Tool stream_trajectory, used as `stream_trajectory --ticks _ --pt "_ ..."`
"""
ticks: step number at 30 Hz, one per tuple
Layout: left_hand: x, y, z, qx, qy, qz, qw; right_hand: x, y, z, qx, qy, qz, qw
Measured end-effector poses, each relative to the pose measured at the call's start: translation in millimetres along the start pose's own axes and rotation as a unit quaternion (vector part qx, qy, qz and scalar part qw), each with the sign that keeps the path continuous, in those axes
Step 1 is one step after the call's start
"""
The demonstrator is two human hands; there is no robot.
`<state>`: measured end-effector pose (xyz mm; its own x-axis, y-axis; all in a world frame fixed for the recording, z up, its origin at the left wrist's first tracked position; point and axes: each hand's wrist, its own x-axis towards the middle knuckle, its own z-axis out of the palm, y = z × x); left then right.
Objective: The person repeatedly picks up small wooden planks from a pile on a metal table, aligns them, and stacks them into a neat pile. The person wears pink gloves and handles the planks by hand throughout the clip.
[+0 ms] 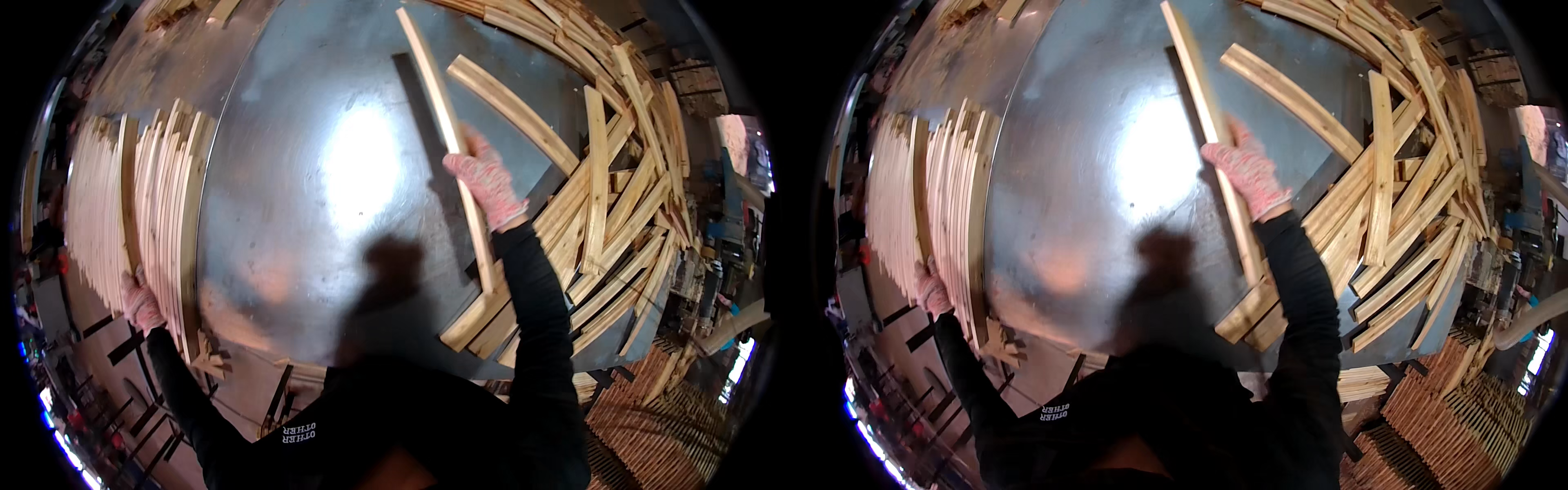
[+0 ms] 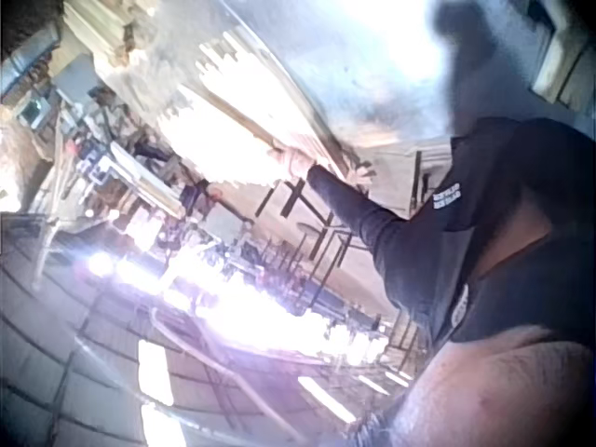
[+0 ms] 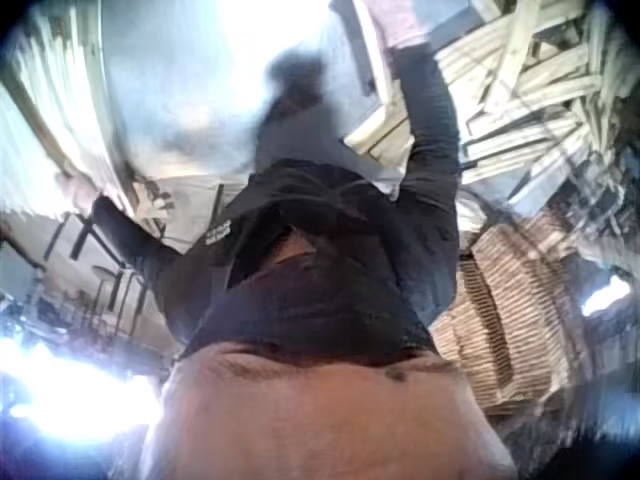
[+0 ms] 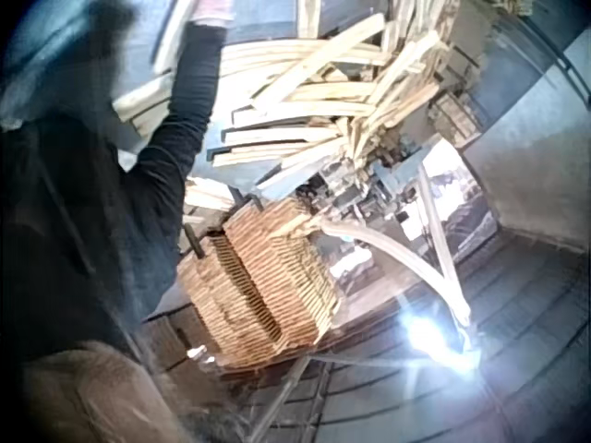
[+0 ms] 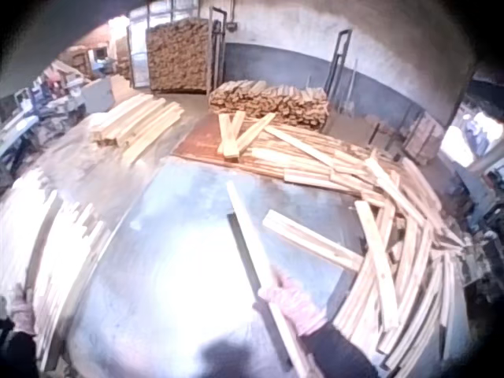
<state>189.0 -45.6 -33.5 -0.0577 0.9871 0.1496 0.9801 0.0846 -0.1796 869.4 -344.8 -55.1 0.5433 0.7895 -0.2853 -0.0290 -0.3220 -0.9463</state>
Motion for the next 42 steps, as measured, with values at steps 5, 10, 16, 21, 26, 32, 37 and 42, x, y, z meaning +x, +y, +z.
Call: stream_trajectory --ticks 5,10,16,21,26,32,37,42 --pt "30 -43 74 0.006 -0.039 0.003 0.999 99 3 -109 -0.556 0.131 -0.029 0.82" --pt "32 -18 33 0.046 -0.11 0.003 0.993 134 24 -139 -0.652 0.099 0.086 0.747" --pt "45 -44 48 -0.009 -0.072 0.037 0.997 107 3 -115 -0.655 0.021 0.109 0.747" --pt "39 49 -5 0.148 0.005 -0.061 0.987 4 -53 -94 -0.604 -0.008 -0.145 0.783" --pt "-84 255 -78 -0.439 -0.04 0.311 0.842 -49 -182 -54 -0.168 -0.092 -0.304 0.933" --pt "-239 375 -151 -0.615 -0.637 0.23 0.403 -31 -150 -44 0.261 -0.2 -0.145 0.933" --pt "-311 380 -133 -0.609 -0.734 0.076 0.291 2 82 -71 -0.046 0.013 -0.183 0.982" --pt "-333 375 -38 -0.486 -0.622 0.164 0.591 -82 30 -13 -0.26 0.038 0.135 0.955"
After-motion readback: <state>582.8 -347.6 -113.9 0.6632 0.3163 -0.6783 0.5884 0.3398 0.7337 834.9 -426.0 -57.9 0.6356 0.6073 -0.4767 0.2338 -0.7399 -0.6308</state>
